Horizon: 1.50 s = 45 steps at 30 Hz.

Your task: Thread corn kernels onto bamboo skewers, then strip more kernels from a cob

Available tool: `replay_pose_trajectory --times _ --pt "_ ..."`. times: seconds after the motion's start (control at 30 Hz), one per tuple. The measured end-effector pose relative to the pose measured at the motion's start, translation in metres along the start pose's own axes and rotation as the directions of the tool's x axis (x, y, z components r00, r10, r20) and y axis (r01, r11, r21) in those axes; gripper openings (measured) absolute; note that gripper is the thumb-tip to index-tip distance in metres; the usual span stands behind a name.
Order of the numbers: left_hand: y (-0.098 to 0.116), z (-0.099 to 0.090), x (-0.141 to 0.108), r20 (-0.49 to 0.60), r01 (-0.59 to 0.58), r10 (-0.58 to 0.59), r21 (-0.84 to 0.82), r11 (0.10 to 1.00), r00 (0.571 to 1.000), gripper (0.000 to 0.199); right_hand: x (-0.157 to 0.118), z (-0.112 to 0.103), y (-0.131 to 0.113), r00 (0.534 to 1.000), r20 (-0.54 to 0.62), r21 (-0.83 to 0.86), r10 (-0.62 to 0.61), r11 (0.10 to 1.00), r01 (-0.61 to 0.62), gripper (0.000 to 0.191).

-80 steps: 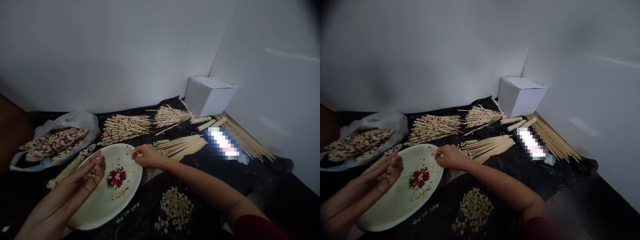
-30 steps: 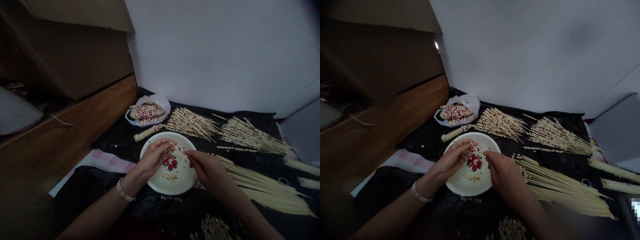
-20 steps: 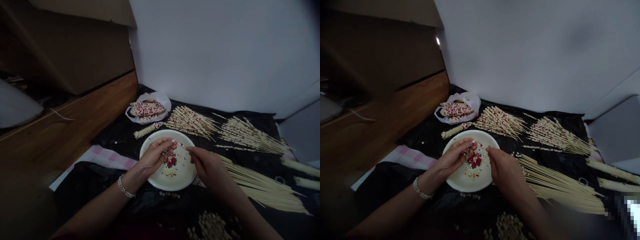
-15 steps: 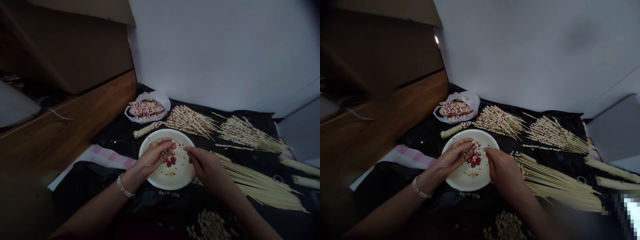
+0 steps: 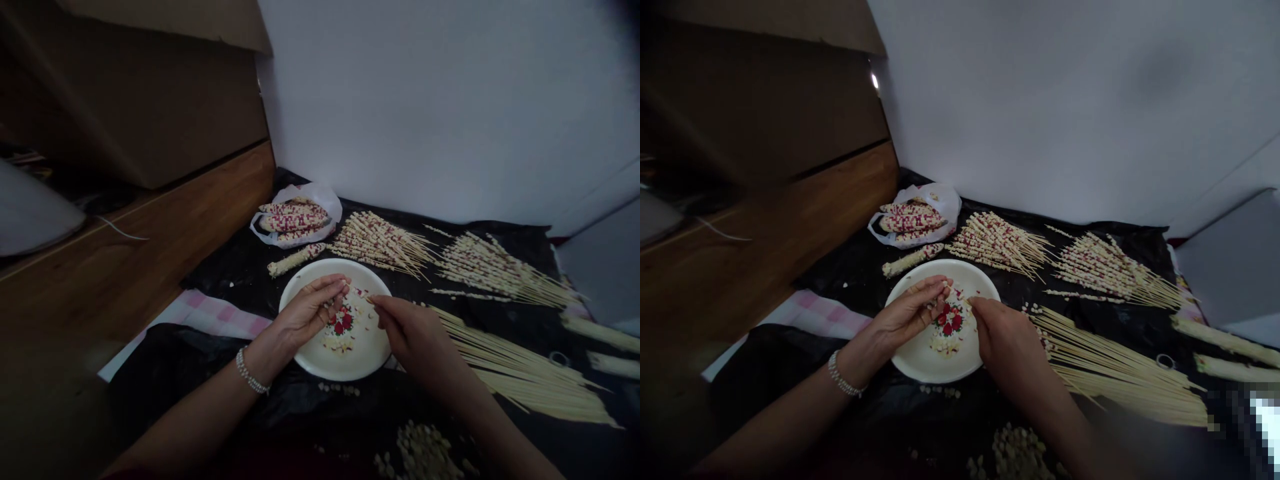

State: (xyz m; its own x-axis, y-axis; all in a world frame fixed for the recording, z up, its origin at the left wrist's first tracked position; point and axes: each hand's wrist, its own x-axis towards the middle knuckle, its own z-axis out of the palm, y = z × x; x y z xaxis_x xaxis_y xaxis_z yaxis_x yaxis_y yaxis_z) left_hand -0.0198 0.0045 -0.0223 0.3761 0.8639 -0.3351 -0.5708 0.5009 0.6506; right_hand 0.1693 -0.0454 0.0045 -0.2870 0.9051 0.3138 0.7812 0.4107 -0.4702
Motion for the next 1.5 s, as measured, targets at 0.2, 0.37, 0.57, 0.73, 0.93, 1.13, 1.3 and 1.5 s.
replay_pose_trajectory --times 0.2,0.37,0.57,0.73,0.93,1.13,1.3,1.5 --pt "0.0015 0.0002 0.0005 -0.015 0.007 -0.008 -0.068 0.998 1.0 0.017 0.0002 0.0011 0.0004 1.0 -0.007 0.024 -0.004 1.0 0.004 0.03" --pt "0.0022 0.0031 -0.0009 -0.027 0.002 -0.004 -0.065 0.998 1.0 0.016 0.0007 0.0012 -0.0005 1.0 0.005 0.019 -0.004 1.0 0.004 0.029" --pt "0.0038 0.0057 -0.0018 -0.041 -0.001 0.0 -0.03 1.0 0.999 0.014 0.0005 0.0018 -0.0002 1.0 0.001 0.016 0.006 1.0 -0.006 0.029" --pt "0.0044 0.0064 -0.0027 -0.066 -0.001 0.003 0.025 1.0 0.998 0.017 0.0002 0.0028 0.0 1.0 -0.005 0.009 -0.008 1.0 0.008 0.031" --pt "0.0017 0.0036 -0.0022 -0.042 -0.038 0.042 0.072 0.997 0.998 0.014 -0.0013 0.0061 -0.0002 0.999 -0.022 -0.007 -0.024 1.0 0.023 0.033" --pt "-0.0007 0.0033 -0.0026 -0.028 -0.052 0.054 0.065 0.997 0.998 0.02 -0.0006 0.0062 0.0004 1.0 -0.009 -0.012 -0.03 0.999 0.03 0.033" --pt "-0.0012 0.0036 -0.0022 -0.014 -0.064 0.066 0.09 0.994 0.998 0.014 -0.0013 0.0053 0.0009 0.999 -0.017 -0.001 -0.042 0.999 0.042 0.033" --pt "-0.0007 0.0042 -0.0038 0.033 -0.029 0.025 0.124 0.992 0.999 0.011 -0.0034 0.0076 0.0013 0.999 -0.01 -0.032 -0.048 0.998 0.048 0.032"
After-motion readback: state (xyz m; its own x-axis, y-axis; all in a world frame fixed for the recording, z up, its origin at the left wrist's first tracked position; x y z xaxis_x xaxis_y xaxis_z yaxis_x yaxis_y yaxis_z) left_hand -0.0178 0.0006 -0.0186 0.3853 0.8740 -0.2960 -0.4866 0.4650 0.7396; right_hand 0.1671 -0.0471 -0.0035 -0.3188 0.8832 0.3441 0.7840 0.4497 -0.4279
